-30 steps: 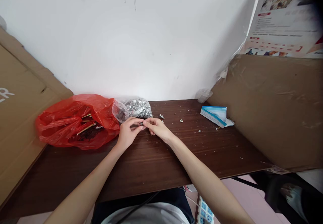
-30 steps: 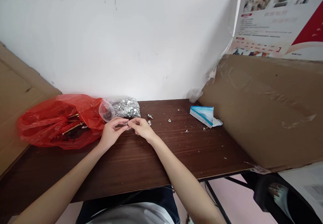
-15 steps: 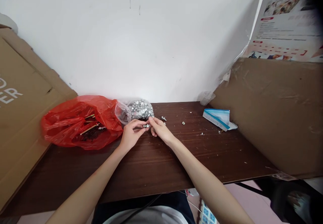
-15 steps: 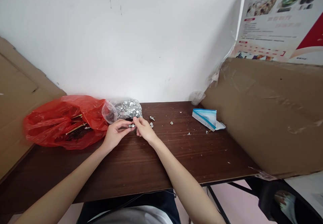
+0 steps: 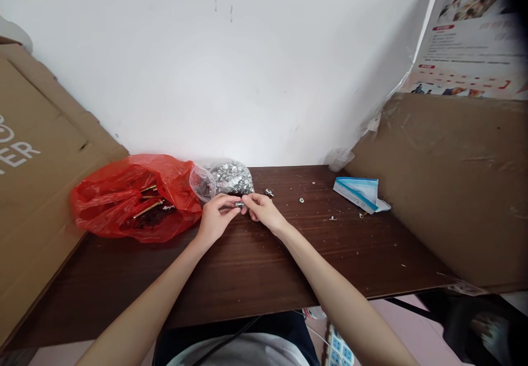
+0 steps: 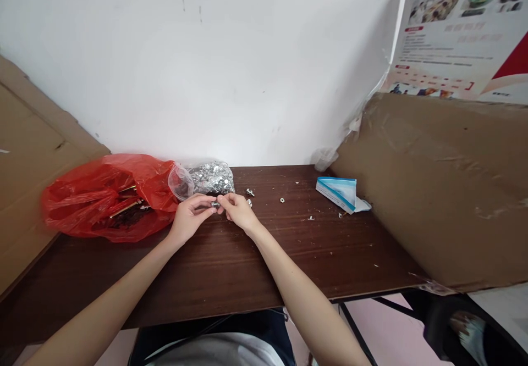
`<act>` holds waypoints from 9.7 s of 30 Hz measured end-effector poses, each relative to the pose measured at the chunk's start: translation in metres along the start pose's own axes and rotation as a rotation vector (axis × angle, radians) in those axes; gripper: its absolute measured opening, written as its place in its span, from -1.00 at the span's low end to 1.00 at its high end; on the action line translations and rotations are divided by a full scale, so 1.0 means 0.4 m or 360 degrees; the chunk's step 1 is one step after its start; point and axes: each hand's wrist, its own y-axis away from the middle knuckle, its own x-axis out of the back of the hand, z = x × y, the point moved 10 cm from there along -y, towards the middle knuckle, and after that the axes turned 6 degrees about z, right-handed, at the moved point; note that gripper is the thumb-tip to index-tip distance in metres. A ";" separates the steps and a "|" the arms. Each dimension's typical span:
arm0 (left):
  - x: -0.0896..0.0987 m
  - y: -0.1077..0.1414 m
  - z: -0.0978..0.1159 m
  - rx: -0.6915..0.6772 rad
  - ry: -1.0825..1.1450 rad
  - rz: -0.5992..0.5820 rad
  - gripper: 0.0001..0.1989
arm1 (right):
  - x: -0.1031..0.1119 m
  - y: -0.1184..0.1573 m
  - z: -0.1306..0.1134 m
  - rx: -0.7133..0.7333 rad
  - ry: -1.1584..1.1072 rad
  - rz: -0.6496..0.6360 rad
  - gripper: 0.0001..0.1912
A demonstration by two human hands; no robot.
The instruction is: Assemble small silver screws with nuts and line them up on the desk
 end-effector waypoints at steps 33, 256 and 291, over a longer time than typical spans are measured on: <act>0.007 -0.003 -0.008 0.0003 -0.0061 0.0030 -0.78 | -0.011 -0.001 0.027 -0.0168 -0.0363 -0.0033 -0.60; -0.006 0.014 0.034 -0.0210 -0.0374 -0.0098 -0.84 | -0.034 0.008 -0.012 0.0042 0.0041 -0.0208 -0.65; 0.005 0.009 0.030 -0.0075 -0.0211 -0.0004 -0.81 | -0.016 0.005 -0.051 0.0317 0.0086 0.0032 -0.74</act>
